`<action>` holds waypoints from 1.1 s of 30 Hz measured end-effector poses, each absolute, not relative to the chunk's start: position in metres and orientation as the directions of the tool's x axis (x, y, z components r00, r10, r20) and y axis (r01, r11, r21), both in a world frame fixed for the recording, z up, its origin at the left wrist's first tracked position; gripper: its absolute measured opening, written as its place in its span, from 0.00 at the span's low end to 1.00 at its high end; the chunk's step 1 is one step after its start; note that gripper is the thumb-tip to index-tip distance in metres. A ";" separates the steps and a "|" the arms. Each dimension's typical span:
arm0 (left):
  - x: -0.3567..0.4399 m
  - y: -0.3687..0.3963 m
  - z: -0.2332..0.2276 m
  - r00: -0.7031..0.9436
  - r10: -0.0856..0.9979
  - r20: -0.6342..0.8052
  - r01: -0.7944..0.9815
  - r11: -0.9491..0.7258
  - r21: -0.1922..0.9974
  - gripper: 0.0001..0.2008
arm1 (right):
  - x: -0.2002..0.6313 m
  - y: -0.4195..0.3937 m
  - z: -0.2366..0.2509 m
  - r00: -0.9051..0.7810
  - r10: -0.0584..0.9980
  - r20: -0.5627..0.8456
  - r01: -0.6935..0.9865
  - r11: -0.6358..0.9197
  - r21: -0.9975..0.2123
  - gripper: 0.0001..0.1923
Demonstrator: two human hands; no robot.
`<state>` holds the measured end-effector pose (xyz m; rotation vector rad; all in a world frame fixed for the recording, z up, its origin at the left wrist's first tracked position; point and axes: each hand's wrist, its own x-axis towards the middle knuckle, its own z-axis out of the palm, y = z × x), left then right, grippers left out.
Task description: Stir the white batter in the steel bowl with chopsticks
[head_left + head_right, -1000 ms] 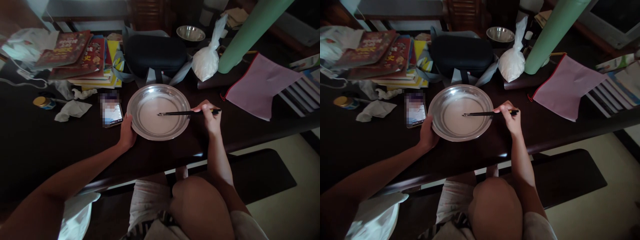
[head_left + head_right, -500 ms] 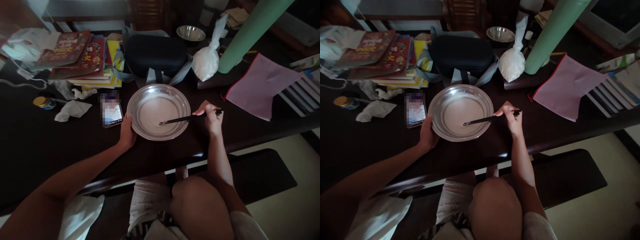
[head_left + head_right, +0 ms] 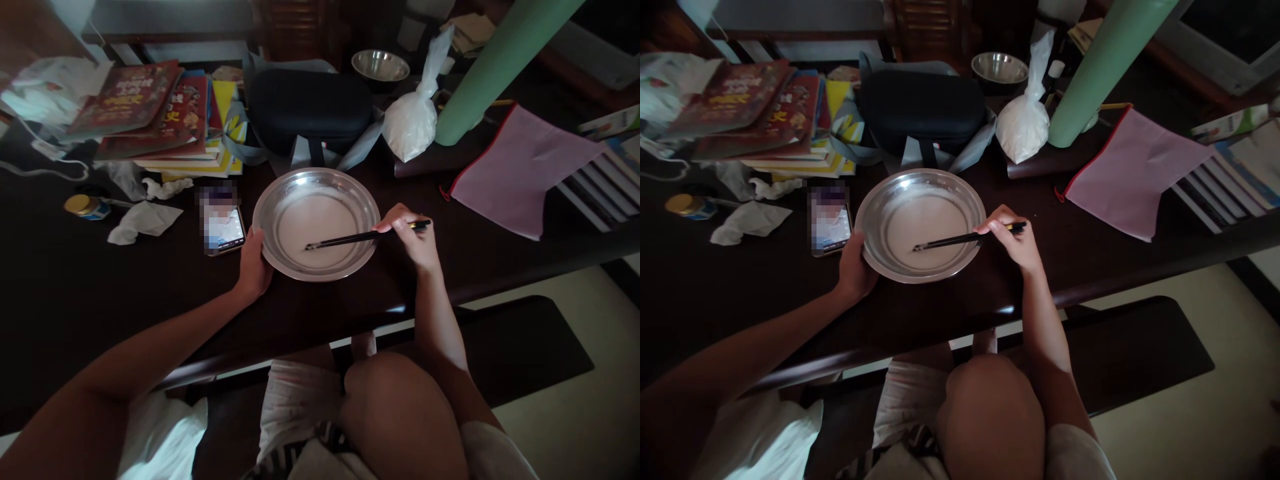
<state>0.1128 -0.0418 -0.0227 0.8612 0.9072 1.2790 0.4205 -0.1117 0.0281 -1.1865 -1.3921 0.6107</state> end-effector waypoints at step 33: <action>0.112 -0.041 -0.024 0.095 0.994 -0.058 -0.393 0.091 0.915 0.17 | 0.419 -0.112 0.028 0.236 0.876 0.421 0.269 0.358 -0.894 0.22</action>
